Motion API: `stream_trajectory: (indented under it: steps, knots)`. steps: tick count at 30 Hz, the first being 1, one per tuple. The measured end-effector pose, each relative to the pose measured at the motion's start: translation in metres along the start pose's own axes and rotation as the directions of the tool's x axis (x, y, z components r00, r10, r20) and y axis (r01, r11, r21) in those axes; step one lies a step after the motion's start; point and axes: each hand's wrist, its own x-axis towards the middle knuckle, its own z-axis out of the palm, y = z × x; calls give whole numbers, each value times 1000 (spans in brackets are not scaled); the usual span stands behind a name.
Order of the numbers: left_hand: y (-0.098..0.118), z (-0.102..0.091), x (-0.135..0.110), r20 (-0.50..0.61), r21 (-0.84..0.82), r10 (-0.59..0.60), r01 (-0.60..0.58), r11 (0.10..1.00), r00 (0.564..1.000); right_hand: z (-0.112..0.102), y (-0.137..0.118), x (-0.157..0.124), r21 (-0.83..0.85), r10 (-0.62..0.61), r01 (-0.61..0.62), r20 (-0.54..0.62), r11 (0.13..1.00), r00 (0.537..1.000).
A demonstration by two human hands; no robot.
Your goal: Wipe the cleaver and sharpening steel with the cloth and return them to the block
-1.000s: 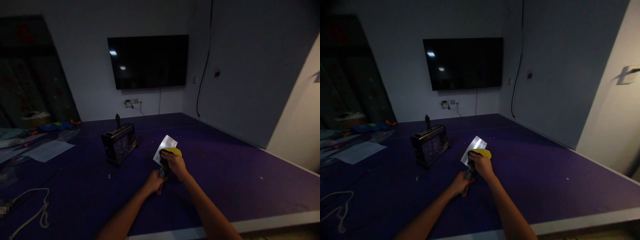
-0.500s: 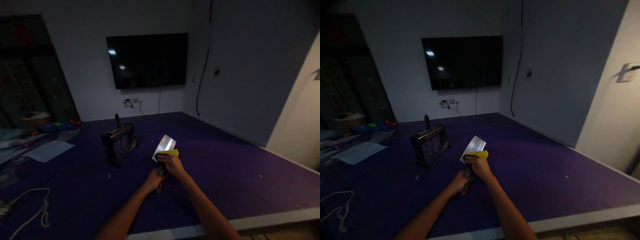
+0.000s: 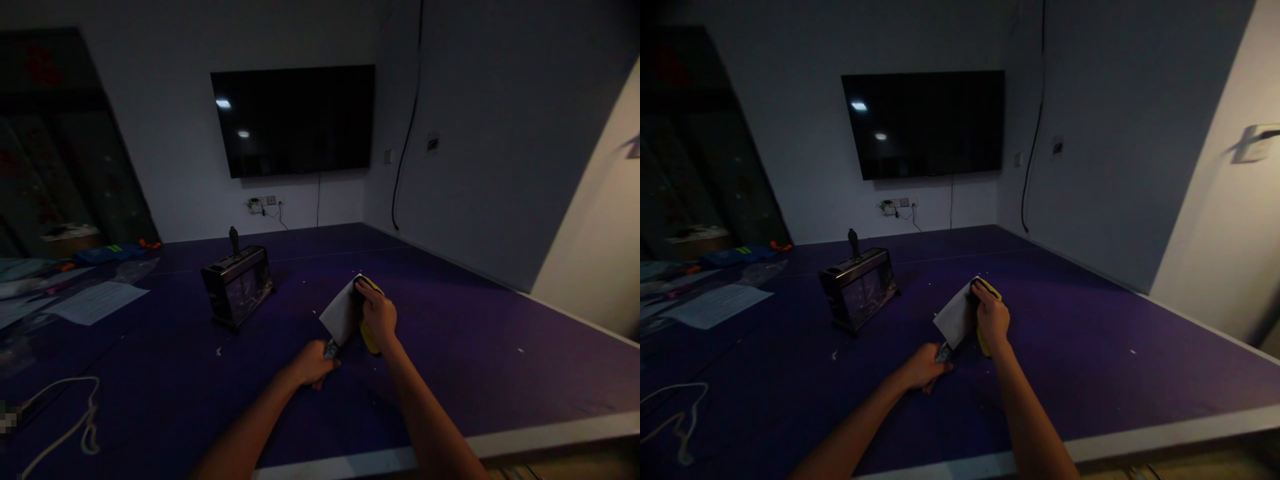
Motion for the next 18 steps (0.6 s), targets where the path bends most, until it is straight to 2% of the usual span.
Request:
stream_trajectory:
  steps: [7,11,14,18]
  knots:
    - [2,0,-3,-5,1,18,-18,1000,1000,3,0,-3,-3,-30,30,-40,1000,999]
    - [1,0,-2,-39,-96,4,-8,995,999,11,-9,-6,30,-113,112,66,993,991]
    - [-2,1,0,-86,-196,-28,10,981,996,19,-21,-12,70,-214,203,226,977,951]
    - [-7,1,3,-100,-277,-13,-16,961,995,28,-38,-22,160,-357,319,403,934,843]
